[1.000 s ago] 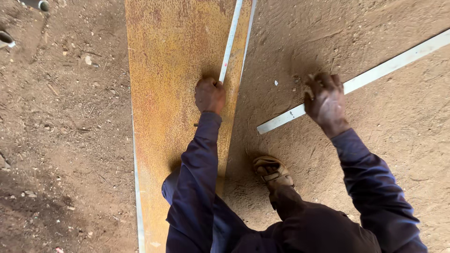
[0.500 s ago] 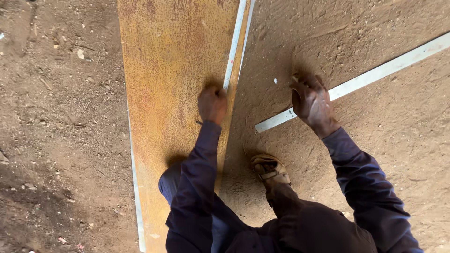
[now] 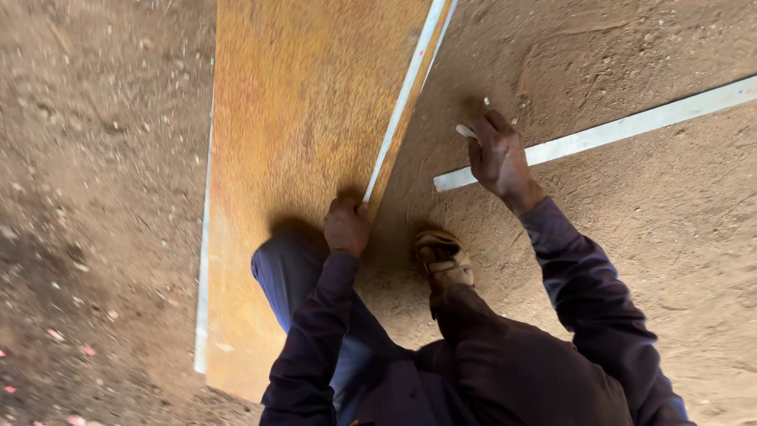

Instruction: The person kneels on the ground beside a rusty metal sheet lying on the dirt floor. They position a long steel straightedge across the sheet, use a tape measure, and run a piece of chalk along the straightedge to scribe straight layout lines, repositioning the ruler to mark different lines across the sheet.

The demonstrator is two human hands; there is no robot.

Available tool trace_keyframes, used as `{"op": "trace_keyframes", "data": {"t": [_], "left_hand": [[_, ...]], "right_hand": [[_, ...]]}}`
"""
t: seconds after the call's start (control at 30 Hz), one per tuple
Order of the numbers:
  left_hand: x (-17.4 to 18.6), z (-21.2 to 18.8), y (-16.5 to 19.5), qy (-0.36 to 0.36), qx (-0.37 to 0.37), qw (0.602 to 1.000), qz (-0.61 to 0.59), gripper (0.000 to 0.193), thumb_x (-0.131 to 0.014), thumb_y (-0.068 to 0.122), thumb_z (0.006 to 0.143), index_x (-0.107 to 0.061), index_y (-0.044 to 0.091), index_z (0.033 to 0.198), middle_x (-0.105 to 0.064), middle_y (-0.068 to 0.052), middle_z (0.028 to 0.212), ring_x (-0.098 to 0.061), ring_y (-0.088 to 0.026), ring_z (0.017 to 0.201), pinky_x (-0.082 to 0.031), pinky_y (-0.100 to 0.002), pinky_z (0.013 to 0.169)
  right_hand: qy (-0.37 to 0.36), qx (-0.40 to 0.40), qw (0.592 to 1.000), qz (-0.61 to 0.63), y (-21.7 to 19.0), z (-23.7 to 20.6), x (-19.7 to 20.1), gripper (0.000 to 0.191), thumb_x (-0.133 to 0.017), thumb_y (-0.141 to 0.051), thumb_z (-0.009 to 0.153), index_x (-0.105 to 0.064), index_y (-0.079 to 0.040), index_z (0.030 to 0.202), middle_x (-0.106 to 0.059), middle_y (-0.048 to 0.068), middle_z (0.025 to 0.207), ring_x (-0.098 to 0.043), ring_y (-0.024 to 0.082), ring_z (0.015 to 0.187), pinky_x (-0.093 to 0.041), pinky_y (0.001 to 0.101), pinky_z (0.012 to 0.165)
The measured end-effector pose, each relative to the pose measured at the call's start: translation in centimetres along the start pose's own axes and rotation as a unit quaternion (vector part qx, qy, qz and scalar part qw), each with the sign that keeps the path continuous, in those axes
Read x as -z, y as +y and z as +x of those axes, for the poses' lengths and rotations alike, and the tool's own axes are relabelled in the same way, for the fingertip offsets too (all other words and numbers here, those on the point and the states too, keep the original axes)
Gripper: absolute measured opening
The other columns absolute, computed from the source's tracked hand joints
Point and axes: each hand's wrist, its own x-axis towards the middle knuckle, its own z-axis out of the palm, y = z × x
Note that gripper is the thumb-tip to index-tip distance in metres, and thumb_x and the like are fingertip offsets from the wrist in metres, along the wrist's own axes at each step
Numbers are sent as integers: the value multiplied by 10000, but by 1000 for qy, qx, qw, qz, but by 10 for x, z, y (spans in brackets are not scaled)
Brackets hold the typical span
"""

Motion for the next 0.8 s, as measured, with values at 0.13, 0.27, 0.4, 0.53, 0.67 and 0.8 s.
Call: {"op": "trace_keyframes", "data": {"t": [0.13,0.27,0.4,0.53,0.67,0.8], "left_hand": [[-3,-21,-2,-6,12,1000,-28,261,-741,318,916,-714,64,965,-647,-239,1083,-646,-480,933,-530,-594,755],[-2,-28,0,9,-11,999,-52,241,-736,251,902,-711,62,1050,-618,-262,1144,-657,-476,940,-554,-569,771],[3,-30,2,8,-27,998,-54,224,-733,209,905,-704,65,1075,-617,-238,1157,-667,-452,945,-567,-540,755],[9,-30,0,20,-31,996,-85,226,-728,188,889,-709,76,1084,-622,-218,1143,-665,-443,940,-569,-527,739],[6,-24,-5,-7,-25,997,-72,221,-726,226,905,-704,67,1058,-617,-218,1143,-661,-446,946,-563,-542,756],[-1,-18,-10,-37,-30,998,-36,231,-715,266,943,-696,46,1009,-602,-233,1161,-653,-446,941,-556,-554,755]], "right_hand": [[15,70,997,15,-22,-4,-7,122,-553,48,967,-649,75,1036,-617,190,896,-577,227,635,-500,353,550],[8,53,998,-30,-31,-2,-24,131,-585,57,897,-699,43,960,-630,173,822,-557,225,566,-453,357,454],[26,72,997,-24,-27,5,-40,157,-578,54,918,-715,40,993,-670,175,862,-605,212,620,-503,324,489],[43,57,996,-62,-16,20,-48,149,-602,48,908,-745,34,951,-660,177,801,-583,227,595,-469,351,474],[102,136,984,-46,9,49,-52,206,-554,32,967,-732,-10,1062,-719,152,985,-676,191,777,-581,299,626],[119,128,981,-86,38,79,-49,146,-623,14,985,-765,-20,993,-717,140,913,-608,156,639,-485,269,487]]}}
